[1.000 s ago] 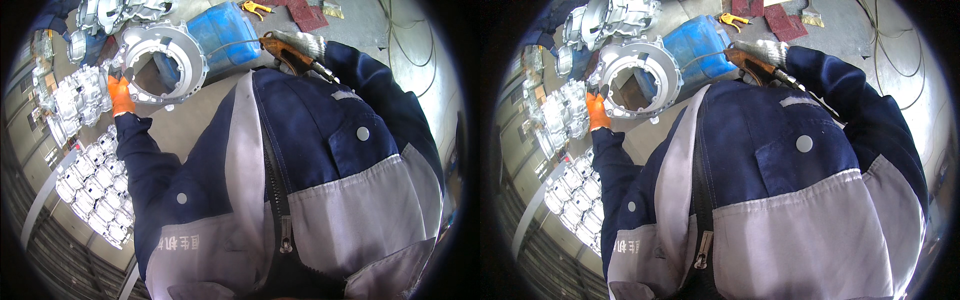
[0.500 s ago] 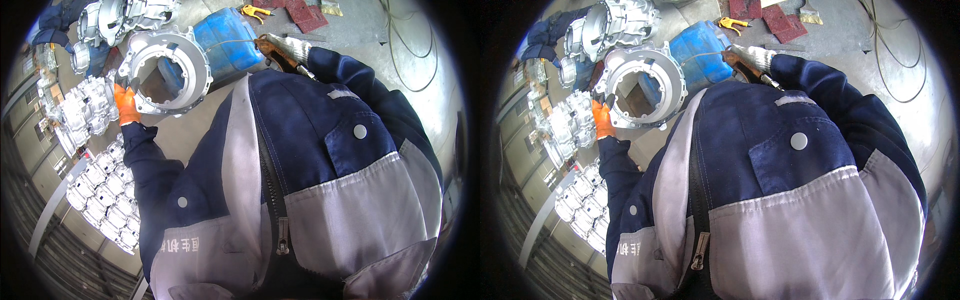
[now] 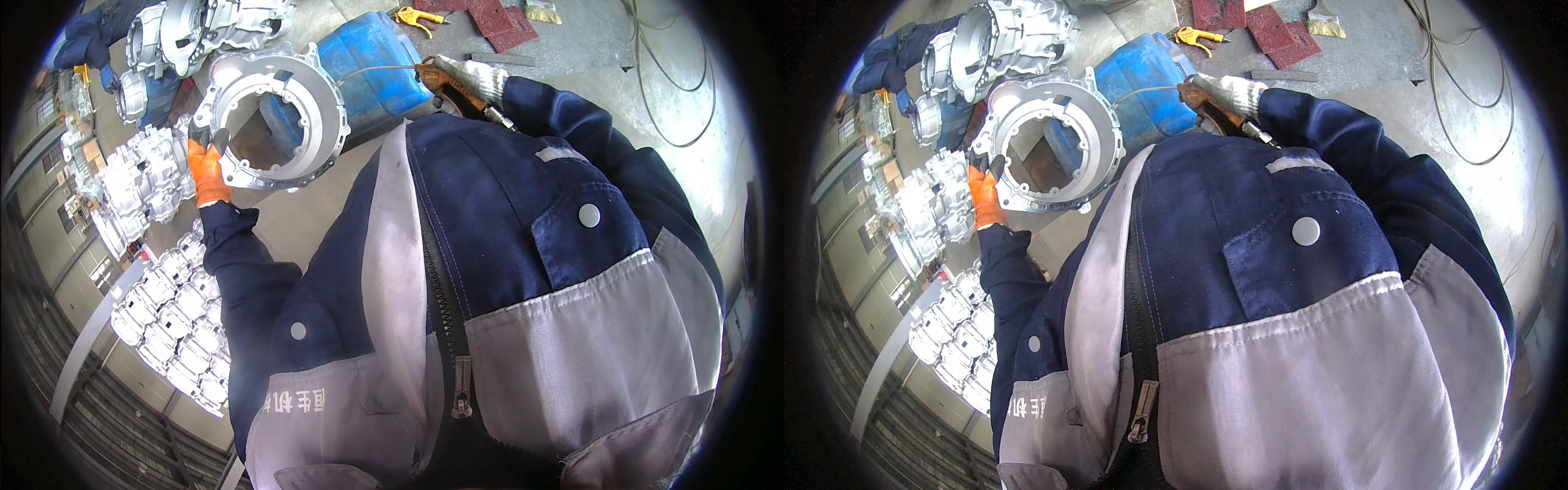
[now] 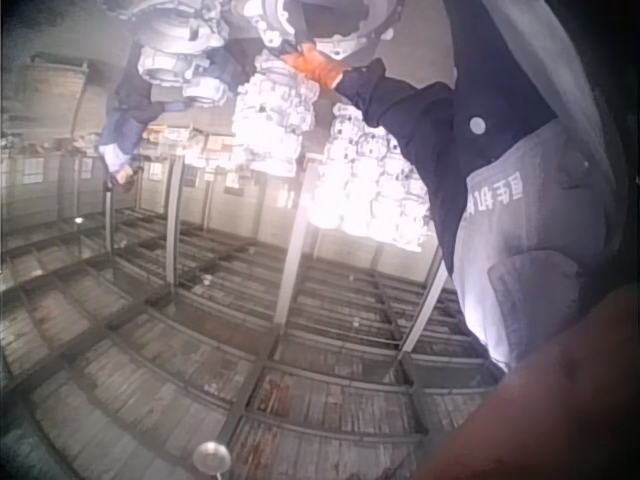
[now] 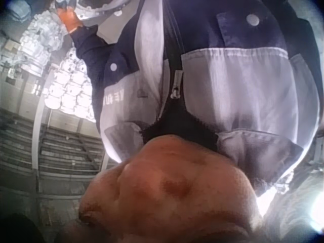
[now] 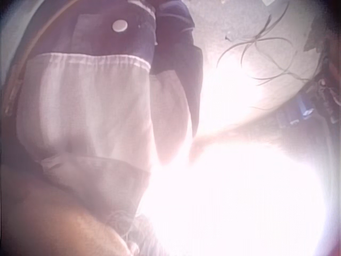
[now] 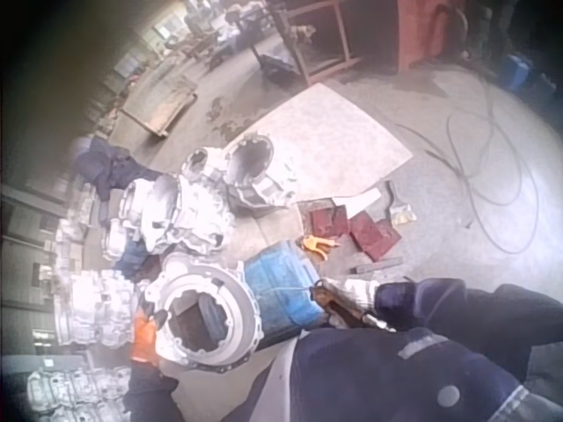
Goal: The person uses a handheld spray tool to clean the interior and exterior surfaces of large silver metal housings. They rotate each part to reach different areas, then place the cleaned part aside and pick up the next one from a nearby stack.
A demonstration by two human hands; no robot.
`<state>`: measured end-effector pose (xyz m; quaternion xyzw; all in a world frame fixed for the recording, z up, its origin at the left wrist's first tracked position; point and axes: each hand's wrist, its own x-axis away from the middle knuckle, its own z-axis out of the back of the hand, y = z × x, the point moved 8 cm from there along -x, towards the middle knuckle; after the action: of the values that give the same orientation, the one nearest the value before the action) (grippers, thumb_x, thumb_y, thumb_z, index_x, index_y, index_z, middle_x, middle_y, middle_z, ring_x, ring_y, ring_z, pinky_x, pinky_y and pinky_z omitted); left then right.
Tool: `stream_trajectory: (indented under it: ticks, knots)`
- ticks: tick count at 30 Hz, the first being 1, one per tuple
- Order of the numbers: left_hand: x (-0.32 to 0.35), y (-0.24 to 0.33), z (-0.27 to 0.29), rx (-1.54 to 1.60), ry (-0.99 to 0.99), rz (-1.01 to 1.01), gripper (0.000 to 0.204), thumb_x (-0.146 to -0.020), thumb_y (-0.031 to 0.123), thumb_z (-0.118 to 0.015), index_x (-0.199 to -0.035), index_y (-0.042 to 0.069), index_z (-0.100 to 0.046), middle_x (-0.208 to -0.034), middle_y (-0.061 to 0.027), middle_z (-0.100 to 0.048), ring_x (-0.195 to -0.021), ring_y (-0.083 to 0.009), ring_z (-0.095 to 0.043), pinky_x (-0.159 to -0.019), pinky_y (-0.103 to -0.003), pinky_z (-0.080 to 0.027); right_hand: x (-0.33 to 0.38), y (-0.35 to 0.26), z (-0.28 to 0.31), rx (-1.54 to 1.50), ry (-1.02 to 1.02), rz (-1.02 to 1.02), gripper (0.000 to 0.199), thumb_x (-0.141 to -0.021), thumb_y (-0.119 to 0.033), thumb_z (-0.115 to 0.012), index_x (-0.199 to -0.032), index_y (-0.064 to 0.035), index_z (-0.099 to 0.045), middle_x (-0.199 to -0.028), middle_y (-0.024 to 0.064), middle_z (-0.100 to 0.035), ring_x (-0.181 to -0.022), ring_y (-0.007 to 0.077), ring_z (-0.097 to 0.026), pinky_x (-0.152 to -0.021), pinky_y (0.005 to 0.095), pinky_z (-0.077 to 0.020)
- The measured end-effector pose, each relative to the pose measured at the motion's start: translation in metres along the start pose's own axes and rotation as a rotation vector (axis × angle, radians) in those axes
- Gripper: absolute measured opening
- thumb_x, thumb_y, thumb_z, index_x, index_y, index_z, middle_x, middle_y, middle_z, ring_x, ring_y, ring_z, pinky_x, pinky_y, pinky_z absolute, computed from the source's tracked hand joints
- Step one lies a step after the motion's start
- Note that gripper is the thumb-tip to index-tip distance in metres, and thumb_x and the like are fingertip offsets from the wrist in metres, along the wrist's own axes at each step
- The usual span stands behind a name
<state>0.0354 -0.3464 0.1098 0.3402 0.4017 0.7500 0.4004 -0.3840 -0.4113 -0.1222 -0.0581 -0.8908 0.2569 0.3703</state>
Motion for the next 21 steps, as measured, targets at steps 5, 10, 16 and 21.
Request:
stream_trajectory:
  ticks: [5, 10, 16, 21]
  knots:
    - [-0.001, -0.002, 0.0, -0.002, -0.018, -0.025, 0.063, -0.077, 0.003, -0.069, -0.134, 0.005, -0.044, -0.132, -0.0052, -0.048, -0.122, -0.0168, -0.042, -0.099, -0.029, -0.035, 0.004, -0.016, -0.003, 0.028, -0.034, 0.156, 0.062, -0.085, -0.062, -0.051, -0.113, -0.0076, -0.057, -0.08, 0.0102, -0.063, -0.062, 0.0169, -0.061, -0.055, 0.0276, -0.0518]
    - [-0.004, -0.005, 0.003, 0.001, -0.046, -0.034, 0.065, -0.076, 0.004, -0.07, -0.135, 0.004, -0.042, -0.132, -0.0059, -0.048, -0.122, -0.0174, -0.043, -0.1, -0.03, -0.034, 0.027, -0.017, 0.002, -0.046, 0.008, 0.055, 0.06, -0.087, -0.061, -0.049, -0.111, -0.0064, -0.058, -0.083, 0.0115, -0.064, -0.062, 0.0148, -0.061, -0.052, 0.0248, -0.0516]
    - [-0.006, -0.005, 0.006, -0.061, -0.032, -0.045, 0.064, -0.076, 0.003, -0.069, -0.134, 0.003, -0.043, -0.132, -0.005, -0.048, -0.121, -0.0168, -0.043, -0.1, -0.029, -0.034, 0.021, -0.003, 0.002, -0.099, 0.014, 0.014, 0.057, -0.089, -0.059, -0.048, -0.108, -0.0064, -0.06, -0.084, 0.0075, -0.065, -0.062, 0.013, -0.061, -0.051, 0.0215, -0.0503]
    - [-0.006, -0.007, 0.006, -0.021, -0.05, -0.041, 0.063, -0.077, 0.001, -0.069, -0.135, 0.004, -0.043, -0.132, -0.0039, -0.049, -0.121, -0.0163, -0.043, -0.1, -0.029, -0.033, 0.013, 0.003, 0.003, -0.102, -0.01, 0.07, 0.055, -0.088, -0.057, -0.05, -0.107, -0.0066, -0.061, -0.082, 0.008, -0.065, -0.061, 0.0128, -0.061, -0.049, 0.0216, -0.0501]
